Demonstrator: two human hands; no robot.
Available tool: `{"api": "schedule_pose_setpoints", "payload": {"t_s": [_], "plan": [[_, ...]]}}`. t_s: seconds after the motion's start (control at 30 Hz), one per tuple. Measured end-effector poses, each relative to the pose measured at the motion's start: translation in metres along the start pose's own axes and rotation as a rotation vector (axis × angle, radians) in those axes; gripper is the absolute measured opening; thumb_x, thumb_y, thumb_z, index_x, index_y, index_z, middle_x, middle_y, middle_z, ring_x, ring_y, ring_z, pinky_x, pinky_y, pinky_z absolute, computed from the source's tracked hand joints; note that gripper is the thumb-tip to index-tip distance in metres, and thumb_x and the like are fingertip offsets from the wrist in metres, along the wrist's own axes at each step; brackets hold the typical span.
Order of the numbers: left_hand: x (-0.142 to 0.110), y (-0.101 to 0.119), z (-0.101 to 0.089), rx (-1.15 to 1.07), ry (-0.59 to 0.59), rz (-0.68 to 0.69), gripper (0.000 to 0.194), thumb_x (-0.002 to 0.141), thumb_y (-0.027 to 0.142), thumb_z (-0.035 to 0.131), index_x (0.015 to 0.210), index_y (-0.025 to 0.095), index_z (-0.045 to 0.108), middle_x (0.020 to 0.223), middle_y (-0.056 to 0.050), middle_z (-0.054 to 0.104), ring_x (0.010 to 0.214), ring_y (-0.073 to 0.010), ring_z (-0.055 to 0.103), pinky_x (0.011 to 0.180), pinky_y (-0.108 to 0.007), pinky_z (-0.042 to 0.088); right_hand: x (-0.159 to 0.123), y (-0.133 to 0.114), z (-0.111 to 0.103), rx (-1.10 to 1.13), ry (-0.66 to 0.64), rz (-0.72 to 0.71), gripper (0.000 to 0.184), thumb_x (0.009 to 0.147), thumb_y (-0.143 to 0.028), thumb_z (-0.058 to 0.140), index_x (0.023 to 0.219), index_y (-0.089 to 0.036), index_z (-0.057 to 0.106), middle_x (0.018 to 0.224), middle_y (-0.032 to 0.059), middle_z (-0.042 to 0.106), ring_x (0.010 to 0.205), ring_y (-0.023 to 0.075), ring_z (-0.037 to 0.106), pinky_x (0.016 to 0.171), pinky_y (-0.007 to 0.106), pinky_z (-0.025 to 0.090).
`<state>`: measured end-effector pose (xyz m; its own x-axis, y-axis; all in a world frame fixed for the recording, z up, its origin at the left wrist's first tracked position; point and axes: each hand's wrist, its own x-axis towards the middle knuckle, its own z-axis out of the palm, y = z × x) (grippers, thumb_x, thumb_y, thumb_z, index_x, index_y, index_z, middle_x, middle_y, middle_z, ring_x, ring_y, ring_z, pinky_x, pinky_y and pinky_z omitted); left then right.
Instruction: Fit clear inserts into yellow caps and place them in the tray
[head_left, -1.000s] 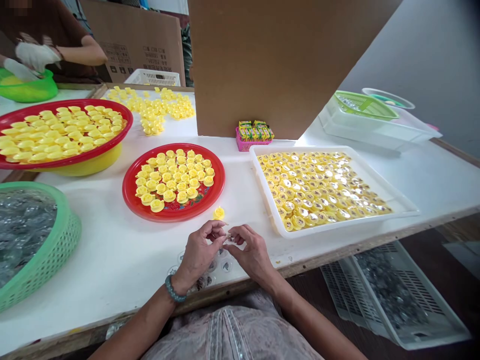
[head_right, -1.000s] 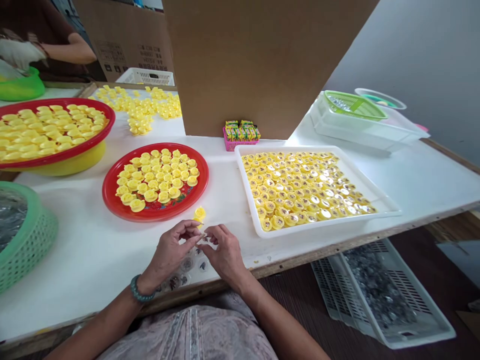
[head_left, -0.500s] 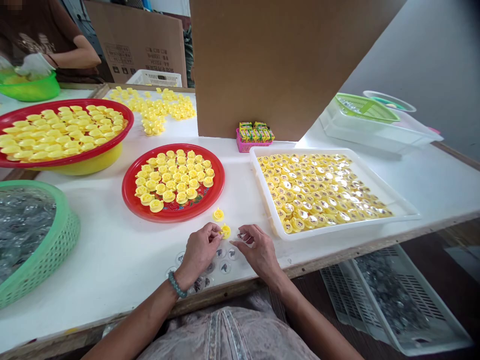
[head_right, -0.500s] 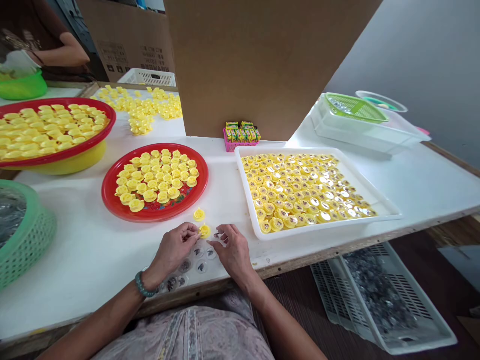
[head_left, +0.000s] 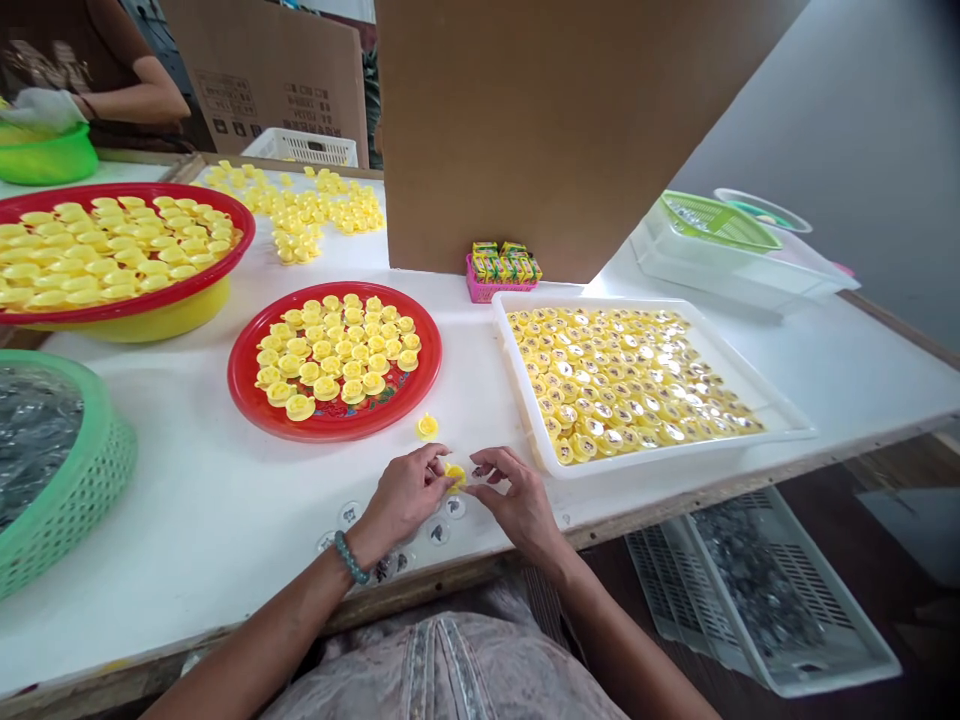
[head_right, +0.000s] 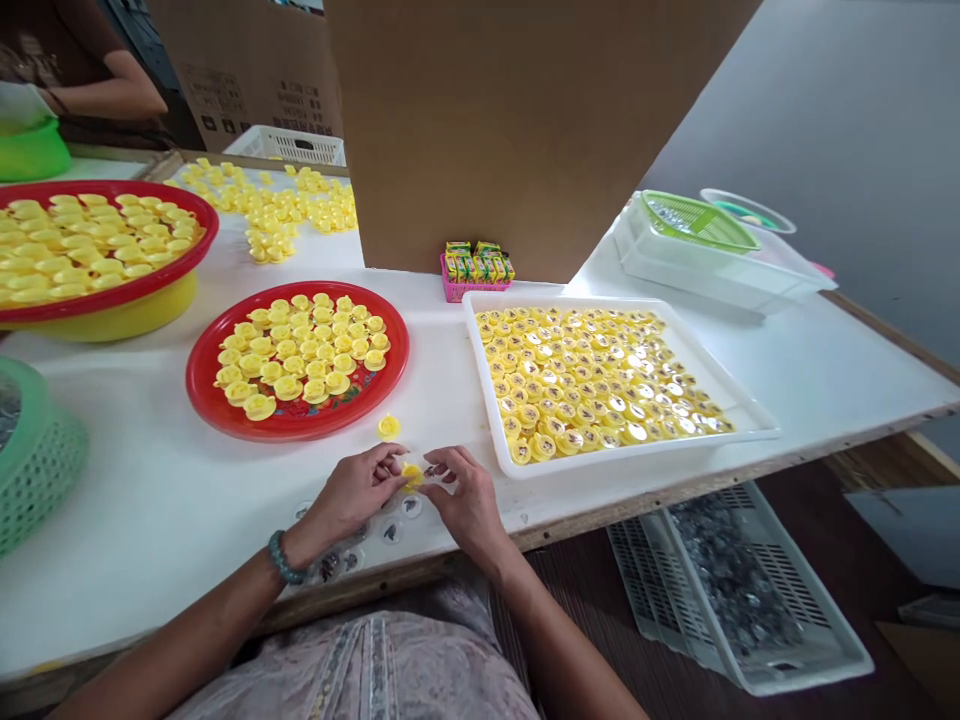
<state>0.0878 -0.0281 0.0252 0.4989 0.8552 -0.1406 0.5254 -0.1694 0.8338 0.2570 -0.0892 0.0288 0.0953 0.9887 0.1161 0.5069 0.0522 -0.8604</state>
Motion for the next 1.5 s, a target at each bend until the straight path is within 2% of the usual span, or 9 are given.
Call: {"api": "schedule_pose_setpoints", "payload": {"t_s": [0.07,0.17,0.3,0.47,0.63,0.8,1.23,1.4,1.5], "plan": [[0.0,-0.004,-0.005,0.004,-0.008,0.026,0.036,0.078,0.016,0.049,0.113,0.02,0.056,0.081,-0.003,0.063,0.068,-0.0167,0.057,0.065,-0.026,0.045,0.0,-0.001,-0.002,0.071,-0.009,-0.003,0.024,0.072,-0.018,0.067,0.095,-0.021,0.061,0.086,0.0027,0.062,0.075,0.0148,0.058,0.067,0.028,0.048],[0.004,-0.008,-0.013,0.088,-0.054,0.154,0.047,0.075,0.008,0.044,0.118,0.022,0.055,0.094,-0.006,0.062,0.079,-0.0181,0.058,0.073,-0.028,0.044,-0.001,-0.002,-0.003,0.156,-0.015,-0.004,0.025,0.072,-0.024,0.068,0.096,-0.021,0.062,0.088,0.003,0.062,0.077,0.0151,0.059,0.069,0.029,0.049],[0.009,-0.008,-0.015,0.115,-0.141,0.229,0.037,0.075,0.01,0.048,0.105,0.023,0.064,0.091,-0.006,0.064,0.083,-0.0208,0.058,0.075,-0.03,0.043,0.0,-0.002,-0.003,0.182,-0.014,0.017,0.024,0.072,-0.027,0.068,0.095,-0.021,0.062,0.085,0.0023,0.062,0.075,0.0143,0.058,0.069,0.028,0.049],[0.011,-0.01,-0.007,0.112,-0.081,0.223,0.019,0.079,0.016,0.051,0.085,0.02,0.068,0.082,-0.005,0.065,0.077,-0.0198,0.058,0.07,-0.028,0.042,0.003,-0.001,-0.007,-0.07,-0.019,0.036,0.021,0.071,-0.022,0.07,0.091,-0.021,0.063,0.08,0.0008,0.062,0.069,0.0139,0.056,0.064,0.026,0.047],[0.01,-0.011,-0.001,0.107,-0.039,0.221,0.017,0.08,0.015,0.051,0.084,0.019,0.066,0.083,-0.005,0.065,0.078,-0.0194,0.058,0.071,-0.028,0.041,0.011,0.0,-0.007,-0.361,-0.154,-0.021,0.028,0.069,-0.014,0.068,0.096,-0.022,0.063,0.088,0.0024,0.063,0.076,0.0157,0.059,0.064,0.026,0.046],[0.009,-0.011,0.002,0.084,-0.02,0.211,0.017,0.078,0.012,0.05,0.08,0.019,0.066,0.08,-0.004,0.066,0.075,-0.0187,0.058,0.069,-0.028,0.04,0.015,-0.004,-0.001,-0.507,-0.232,-0.086,0.029,0.069,-0.01,0.069,0.095,-0.021,0.064,0.088,0.0032,0.063,0.071,0.0158,0.059,0.063,0.026,0.044],[0.019,-0.024,0.009,-0.074,0.034,0.154,0.021,0.073,0.012,0.051,0.083,0.02,0.067,0.079,-0.001,0.067,0.072,-0.0163,0.059,0.068,-0.025,0.041,0.03,0.0,0.005,-0.534,-0.277,-0.097,0.025,0.071,-0.008,0.066,0.091,-0.021,0.067,0.088,0.0026,0.066,0.075,0.0149,0.061,0.064,0.022,0.041],[0.018,-0.021,0.007,-0.117,0.023,0.128,0.021,0.072,0.012,0.051,0.082,0.02,0.067,0.078,-0.001,0.067,0.071,-0.016,0.059,0.067,-0.025,0.041,0.031,0.004,0.007,-0.457,-0.224,-0.029,0.028,0.069,-0.008,0.067,0.093,-0.022,0.07,0.087,0.0028,0.068,0.071,0.0143,0.062,0.061,0.022,0.042],[0.017,-0.016,0.006,-0.188,0.005,0.044,0.017,0.072,0.017,0.052,0.081,0.019,0.067,0.072,-0.001,0.066,0.065,-0.0158,0.058,0.06,-0.024,0.041,0.031,0.004,0.008,-0.436,-0.195,0.001,0.029,0.068,-0.007,0.067,0.092,-0.023,0.071,0.086,0.0026,0.069,0.07,0.0147,0.063,0.061,0.022,0.043]]}}
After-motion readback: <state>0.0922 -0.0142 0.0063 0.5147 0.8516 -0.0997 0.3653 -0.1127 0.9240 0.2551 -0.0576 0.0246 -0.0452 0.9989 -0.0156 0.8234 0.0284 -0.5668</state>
